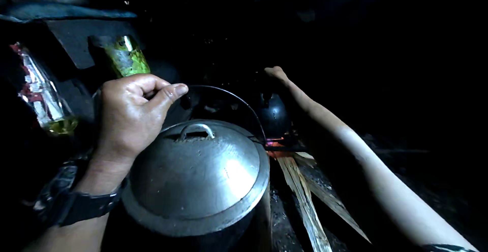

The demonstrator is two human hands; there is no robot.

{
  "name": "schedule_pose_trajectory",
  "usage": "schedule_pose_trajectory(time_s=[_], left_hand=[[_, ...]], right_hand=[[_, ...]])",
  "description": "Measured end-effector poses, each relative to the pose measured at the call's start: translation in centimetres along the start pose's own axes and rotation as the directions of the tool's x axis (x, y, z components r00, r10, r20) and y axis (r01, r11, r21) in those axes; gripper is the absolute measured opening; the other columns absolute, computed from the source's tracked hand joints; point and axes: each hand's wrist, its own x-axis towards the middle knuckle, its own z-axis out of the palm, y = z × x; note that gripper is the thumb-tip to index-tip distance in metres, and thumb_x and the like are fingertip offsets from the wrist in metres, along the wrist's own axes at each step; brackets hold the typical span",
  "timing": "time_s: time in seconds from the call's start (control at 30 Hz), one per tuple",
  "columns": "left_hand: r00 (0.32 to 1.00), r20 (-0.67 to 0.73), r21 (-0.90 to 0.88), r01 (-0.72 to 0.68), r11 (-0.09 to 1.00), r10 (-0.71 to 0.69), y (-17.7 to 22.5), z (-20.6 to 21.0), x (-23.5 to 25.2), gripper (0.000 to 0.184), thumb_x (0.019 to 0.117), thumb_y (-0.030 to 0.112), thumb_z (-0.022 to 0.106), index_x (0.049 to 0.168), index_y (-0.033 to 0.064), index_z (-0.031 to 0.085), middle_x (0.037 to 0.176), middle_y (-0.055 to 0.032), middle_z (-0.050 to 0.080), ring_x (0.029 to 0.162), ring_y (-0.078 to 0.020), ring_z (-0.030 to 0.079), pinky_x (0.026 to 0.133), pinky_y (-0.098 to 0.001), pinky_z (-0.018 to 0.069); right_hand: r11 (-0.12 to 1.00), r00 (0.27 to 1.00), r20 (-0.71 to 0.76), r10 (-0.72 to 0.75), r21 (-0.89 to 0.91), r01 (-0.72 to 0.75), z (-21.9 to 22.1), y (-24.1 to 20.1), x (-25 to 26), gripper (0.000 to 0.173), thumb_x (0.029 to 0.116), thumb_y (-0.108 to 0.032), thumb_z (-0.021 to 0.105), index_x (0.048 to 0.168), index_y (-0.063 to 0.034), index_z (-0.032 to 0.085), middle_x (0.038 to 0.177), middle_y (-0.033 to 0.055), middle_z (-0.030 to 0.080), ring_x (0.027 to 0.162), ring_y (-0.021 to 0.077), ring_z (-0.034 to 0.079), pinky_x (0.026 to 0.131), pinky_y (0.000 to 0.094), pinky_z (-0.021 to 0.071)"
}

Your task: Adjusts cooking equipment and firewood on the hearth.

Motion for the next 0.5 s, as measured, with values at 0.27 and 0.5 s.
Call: schedule_pose_trajectory(time_s=[0.27,0.5], left_hand=[[0.997,-0.03,0.005,0.069,0.998,-0.069,-0.5,6.5,1.7,0.022,0.0937,0.028,0.073,0.083,0.0085,0.071,0.066,0.0085,0.057,0.055,0.007,0.044,0.054,-0.0144,0.0368],[0.986,-0.072,0.063,0.152,0.986,-0.147,-2.3,8.6,3.0,0.028,0.0968,0.033,0.07,0.088,0.0058,0.073,0.07,0.0017,0.061,0.06,0.001,0.048,0.06,-0.0211,0.0407]], right_hand=[[0.998,0.991,-0.13,0.041,0.056,-0.034,0.1,1.3,1.8,0.024,0.09,-0.026,0.072,0.095,-0.0026,0.067,0.1,0.0171,0.067,0.092,0.0308,0.065,0.078,0.0517,0.0513],[1.0,0.993,-0.115,-0.022,-0.011,0.02,-3.2,1.1,0.9,0.026,0.0976,-0.026,0.062,0.102,-0.0006,0.065,0.092,0.0139,0.063,0.078,0.0252,0.061,0.069,0.0474,0.0504]])
